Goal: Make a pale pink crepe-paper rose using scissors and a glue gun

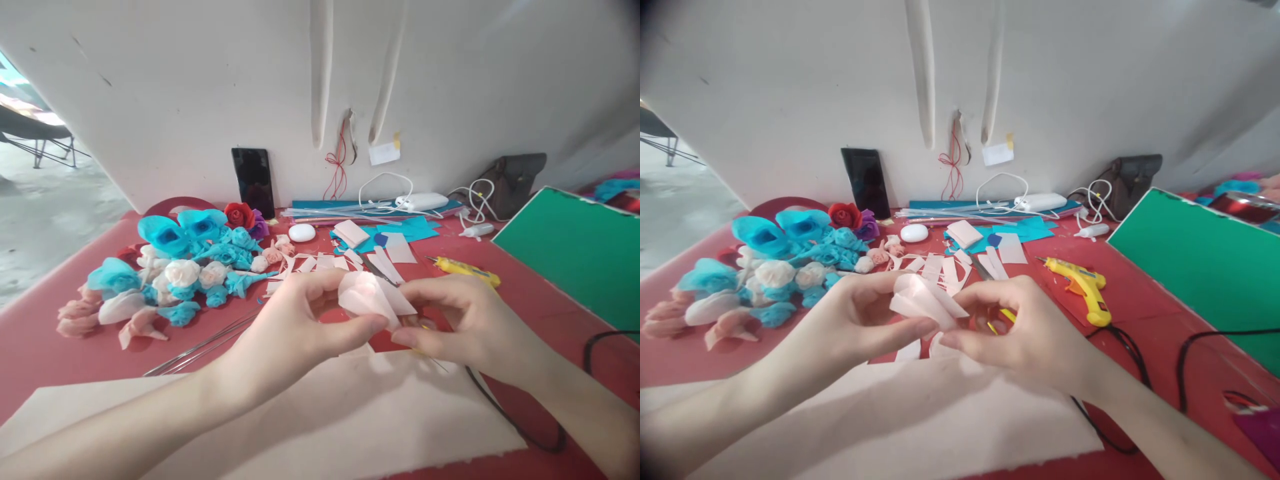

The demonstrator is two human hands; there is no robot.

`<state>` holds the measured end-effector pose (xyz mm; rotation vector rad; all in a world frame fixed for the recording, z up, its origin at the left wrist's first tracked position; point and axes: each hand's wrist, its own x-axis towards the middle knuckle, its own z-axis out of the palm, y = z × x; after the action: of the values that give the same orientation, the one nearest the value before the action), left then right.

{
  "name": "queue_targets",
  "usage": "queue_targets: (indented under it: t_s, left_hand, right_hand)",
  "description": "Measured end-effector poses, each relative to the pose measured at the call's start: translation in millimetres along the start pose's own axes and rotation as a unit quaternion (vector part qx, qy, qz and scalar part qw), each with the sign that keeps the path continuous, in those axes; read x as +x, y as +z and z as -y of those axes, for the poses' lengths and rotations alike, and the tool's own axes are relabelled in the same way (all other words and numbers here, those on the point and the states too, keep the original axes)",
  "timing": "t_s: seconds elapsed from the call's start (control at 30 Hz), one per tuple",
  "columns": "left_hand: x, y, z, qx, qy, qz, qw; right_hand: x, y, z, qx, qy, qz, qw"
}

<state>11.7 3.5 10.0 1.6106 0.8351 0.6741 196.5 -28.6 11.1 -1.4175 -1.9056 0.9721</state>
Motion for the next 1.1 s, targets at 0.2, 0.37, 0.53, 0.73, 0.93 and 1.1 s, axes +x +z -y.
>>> queue_targets:
  t_s: [0.2,0.37,0.53,0.73,0.93,1.1]
  left_hand:
    - [-0.9,-1.2,-0.6,-0.017,-0.021,0.009,1.0]
    - [-0.4,-1.0,-0.2,-0.021,-0.043,0.018,0.999]
    - [0.3,-0.6,1.7,-0.028,-0.05,0.019,0.998]
    - [0.4,0.0,1.5,-0.045,-0.053,0.022,0.997]
    - [-1.2,-0.1,-0.6,-0.022,-0.034,0.013,0.999]
    - [-0.1,0.6,0.4,-0.045,-0.014,0.027,0.999]
  right_hand:
    - [-1.6,0.0,-1.2,0.003,0.001,0.008,1.0]
    - [-2.0,0.7,-6.1,0.003,0.004,0.006,1.0]
    - [-1.3,0.7,-7.8,0.011,0.005,0.009,1.0]
    - [0.0,1.8,-6.4,0.028,0.003,0.01,1.0]
    - [-1.8,1.1,-4.4,0.031,0.004,0.015,0.999]
    - [0.0,-0.1,-7.0,0.045,0.021,0.024,0.998]
